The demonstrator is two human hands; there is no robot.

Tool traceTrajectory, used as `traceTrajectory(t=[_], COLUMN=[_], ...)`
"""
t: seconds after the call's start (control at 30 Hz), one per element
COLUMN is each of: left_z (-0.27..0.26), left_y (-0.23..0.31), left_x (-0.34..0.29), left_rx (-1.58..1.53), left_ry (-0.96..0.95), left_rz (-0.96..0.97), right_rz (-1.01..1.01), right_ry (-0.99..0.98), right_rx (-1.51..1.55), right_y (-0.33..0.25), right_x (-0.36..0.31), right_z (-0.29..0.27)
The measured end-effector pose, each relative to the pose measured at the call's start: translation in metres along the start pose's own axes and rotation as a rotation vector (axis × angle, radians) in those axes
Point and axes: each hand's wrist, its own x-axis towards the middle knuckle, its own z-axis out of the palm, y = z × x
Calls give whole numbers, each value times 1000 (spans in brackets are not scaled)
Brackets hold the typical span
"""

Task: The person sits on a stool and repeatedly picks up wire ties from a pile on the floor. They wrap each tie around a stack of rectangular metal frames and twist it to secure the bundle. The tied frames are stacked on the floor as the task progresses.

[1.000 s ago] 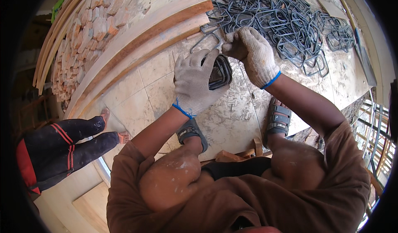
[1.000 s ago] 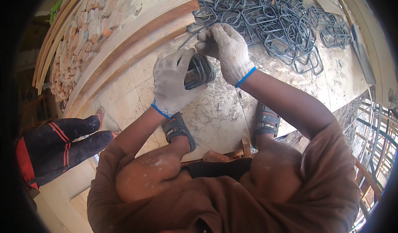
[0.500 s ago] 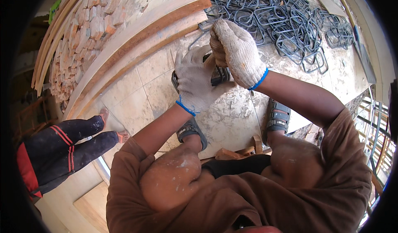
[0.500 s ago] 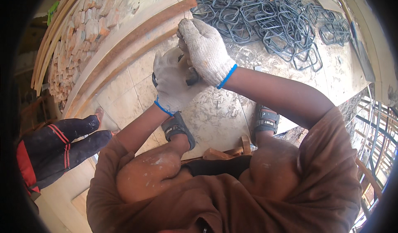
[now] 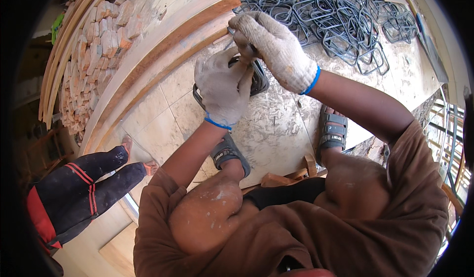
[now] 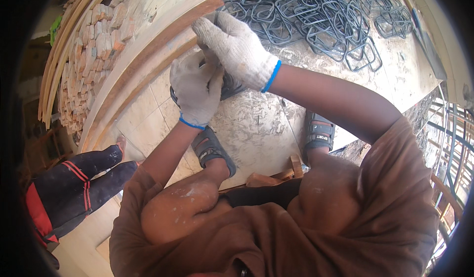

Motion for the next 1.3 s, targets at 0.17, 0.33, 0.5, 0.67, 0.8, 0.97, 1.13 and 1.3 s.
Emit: traceTrajectory(t=[0.17, 0.33, 0.5, 0.67, 0.8, 0.97, 1.13, 1.3], left_z=[-1, 3, 0, 22, -20, -14, -14, -11], left_y=[-3, 7, -7, -10, 2, 4, 8, 3], left_x=[7, 12, 2, -5, 19, 5, -1, 10], left_rx=[-181, -108, -48, -11, -66, -170, -170, -150], left_ry=[-56, 44, 0, 147, -236, -142, -181, -157], left_rz=[0, 51, -8, 6, -58, -125, -170, -145], right_rz=[-84, 158, 370, 448, 392, 336, 379, 223], right_ry=[-57, 27, 305, 418, 789, 471, -81, -322], right_rx=[141, 349, 716, 624, 811, -58, -163, -1075], right_y=[16, 16, 8, 58, 65, 47, -42, 40], right_x=[4, -3, 17, 7, 7, 55, 28, 21], right_z=[-40, -89, -117, -186, -233, -320, -235, -241])
